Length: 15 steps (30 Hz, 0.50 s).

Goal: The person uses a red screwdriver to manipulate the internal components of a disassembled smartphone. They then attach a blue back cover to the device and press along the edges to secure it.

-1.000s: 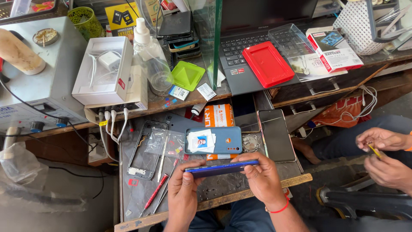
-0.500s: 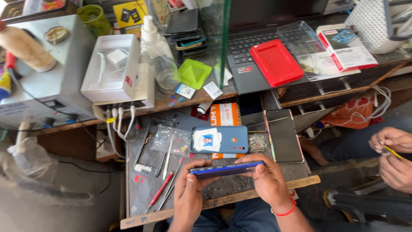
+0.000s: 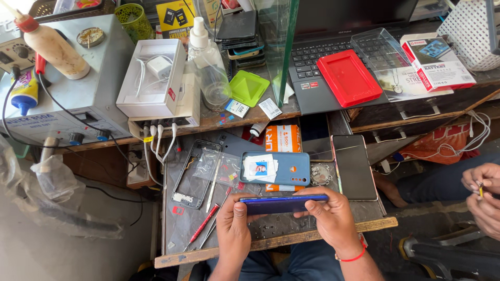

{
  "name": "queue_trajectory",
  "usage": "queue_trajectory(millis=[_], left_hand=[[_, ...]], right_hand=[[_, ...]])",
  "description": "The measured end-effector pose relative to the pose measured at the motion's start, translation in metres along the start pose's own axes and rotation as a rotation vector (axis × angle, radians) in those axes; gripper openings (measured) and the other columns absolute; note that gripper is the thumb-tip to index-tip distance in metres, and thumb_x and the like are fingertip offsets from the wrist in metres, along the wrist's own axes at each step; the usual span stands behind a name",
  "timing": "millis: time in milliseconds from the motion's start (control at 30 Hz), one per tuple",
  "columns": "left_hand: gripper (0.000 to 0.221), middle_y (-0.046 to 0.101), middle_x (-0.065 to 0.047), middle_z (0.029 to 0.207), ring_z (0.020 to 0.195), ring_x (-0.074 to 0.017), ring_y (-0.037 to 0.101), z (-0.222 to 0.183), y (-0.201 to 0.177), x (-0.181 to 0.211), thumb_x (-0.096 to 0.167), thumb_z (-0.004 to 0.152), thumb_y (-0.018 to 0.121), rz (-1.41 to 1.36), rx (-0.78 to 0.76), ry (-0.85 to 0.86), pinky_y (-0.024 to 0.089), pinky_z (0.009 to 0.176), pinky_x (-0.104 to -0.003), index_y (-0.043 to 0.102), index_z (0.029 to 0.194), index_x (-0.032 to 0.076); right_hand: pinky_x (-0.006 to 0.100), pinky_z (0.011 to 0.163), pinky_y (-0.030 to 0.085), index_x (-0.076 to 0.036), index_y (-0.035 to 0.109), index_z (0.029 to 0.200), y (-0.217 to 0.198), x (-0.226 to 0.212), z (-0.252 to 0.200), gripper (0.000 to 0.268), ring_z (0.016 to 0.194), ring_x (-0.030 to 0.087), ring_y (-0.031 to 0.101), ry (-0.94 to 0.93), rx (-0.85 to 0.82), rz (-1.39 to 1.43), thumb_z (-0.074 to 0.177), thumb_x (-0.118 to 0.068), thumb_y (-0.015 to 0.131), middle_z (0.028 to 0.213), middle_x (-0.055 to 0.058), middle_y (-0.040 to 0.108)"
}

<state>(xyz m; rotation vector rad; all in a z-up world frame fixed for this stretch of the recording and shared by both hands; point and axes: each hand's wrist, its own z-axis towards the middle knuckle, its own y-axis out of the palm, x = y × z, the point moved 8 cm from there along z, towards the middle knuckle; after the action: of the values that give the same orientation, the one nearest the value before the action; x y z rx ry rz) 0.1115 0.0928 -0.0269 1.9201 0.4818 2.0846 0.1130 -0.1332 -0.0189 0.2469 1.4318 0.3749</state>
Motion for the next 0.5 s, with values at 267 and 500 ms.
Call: queue_trajectory(millis=[267,500], left_hand=[[0.049,0.071,-0.013,0.097,0.086,-0.0215,0.075,0.000,0.000,0.000,0.041,0.104,0.049,-0.004,-0.005,-0.009,0.066,0.077,-0.038,0.065,0.108,-0.006],[0.043,0.066,-0.012,0.111,0.098,-0.0212,0.074,-0.001,0.013,0.009,0.033,0.104,0.047,-0.032,-0.088,-0.090,0.066,0.083,-0.040,0.053,0.130,-0.001]], right_hand=[[0.039,0.075,0.065,0.007,0.073,0.112,0.002,-0.001,-0.001,0.030,0.090,0.024,0.075,0.024,-0.021,-0.003,0.094,-0.018,0.073,0.105,0.020,0.078],[0.040,0.069,0.063,0.006,0.064,0.123,-0.009,0.006,0.004,0.037,0.088,0.023,0.074,0.083,0.076,0.102,0.099,-0.022,0.068,0.104,0.015,0.074]])
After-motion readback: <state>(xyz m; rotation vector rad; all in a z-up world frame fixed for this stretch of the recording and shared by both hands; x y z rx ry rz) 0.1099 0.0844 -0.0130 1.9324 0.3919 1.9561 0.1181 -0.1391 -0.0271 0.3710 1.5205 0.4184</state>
